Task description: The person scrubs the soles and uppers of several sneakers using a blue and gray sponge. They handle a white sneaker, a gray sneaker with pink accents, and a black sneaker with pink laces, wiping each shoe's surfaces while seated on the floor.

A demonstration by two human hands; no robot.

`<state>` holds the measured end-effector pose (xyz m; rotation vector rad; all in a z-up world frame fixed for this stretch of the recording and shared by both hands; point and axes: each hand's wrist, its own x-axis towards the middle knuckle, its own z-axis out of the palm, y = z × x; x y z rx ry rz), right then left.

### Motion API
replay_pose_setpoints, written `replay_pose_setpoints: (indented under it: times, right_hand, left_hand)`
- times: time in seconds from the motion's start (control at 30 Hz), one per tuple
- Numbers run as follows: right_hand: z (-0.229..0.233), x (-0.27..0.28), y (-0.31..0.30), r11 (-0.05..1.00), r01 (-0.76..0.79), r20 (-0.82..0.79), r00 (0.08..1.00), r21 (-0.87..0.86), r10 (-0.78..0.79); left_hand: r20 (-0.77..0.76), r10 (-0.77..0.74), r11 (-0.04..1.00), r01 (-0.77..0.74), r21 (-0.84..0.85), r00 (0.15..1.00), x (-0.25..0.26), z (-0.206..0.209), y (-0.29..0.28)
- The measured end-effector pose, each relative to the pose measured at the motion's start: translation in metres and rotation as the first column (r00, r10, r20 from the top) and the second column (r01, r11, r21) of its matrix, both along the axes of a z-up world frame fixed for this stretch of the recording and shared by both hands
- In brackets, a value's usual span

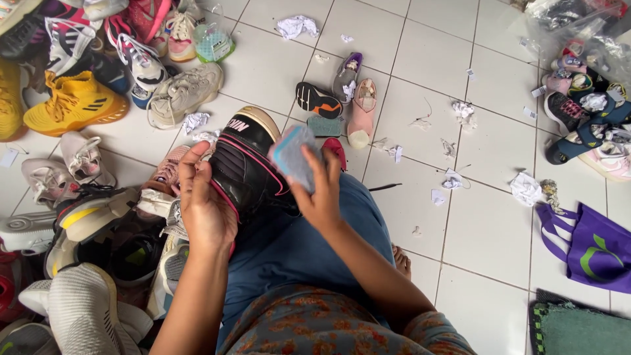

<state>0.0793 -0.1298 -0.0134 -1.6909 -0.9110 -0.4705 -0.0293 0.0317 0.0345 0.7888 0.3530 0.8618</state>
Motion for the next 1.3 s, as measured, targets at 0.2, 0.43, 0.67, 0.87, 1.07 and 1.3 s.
replay_pose_setpoints:
  times: [0.2,0.43,0.67,0.87,1.07,1.3]
  right_hand:
    - [-0.045,-0.02,-0.002,0.996,-0.033,0.094,0.995,-0.08,0.04]
    - [-0.046,-0.028,-0.013,0.999,-0.033,0.043,0.998,-0.043,0.035]
    - [-0.015,-0.009,-0.018,0.997,0.073,-0.022,0.997,-0.016,-0.073]
    - [-0.004,-0.018,-0.016,0.999,-0.051,0.102,0.993,-0.004,0.051]
    - [0.063,0.007,-0.05,0.995,0.086,0.014,0.996,0.052,-0.087]
    - [0.122,-0.005,-0.085,0.898,-0.142,-0.149,0.985,-0.416,0.087]
  left_hand:
    - [0.002,0.047,0.997,-0.047,-0.066,0.999,0.001,0.006,-0.001]
    - [0.022,0.085,0.992,-0.083,-0.098,0.996,0.003,0.007,0.003]
    - [0.031,0.106,0.994,-0.105,-0.037,0.994,0.007,0.0,-0.005]
    - [0.056,0.081,0.989,-0.087,0.12,0.995,0.02,-0.012,-0.022]
    - [-0.043,0.116,0.909,-0.089,0.408,0.992,0.009,-0.017,-0.035]
    - [-0.161,-0.009,0.53,0.141,0.836,0.987,-0.005,-0.026,-0.069]
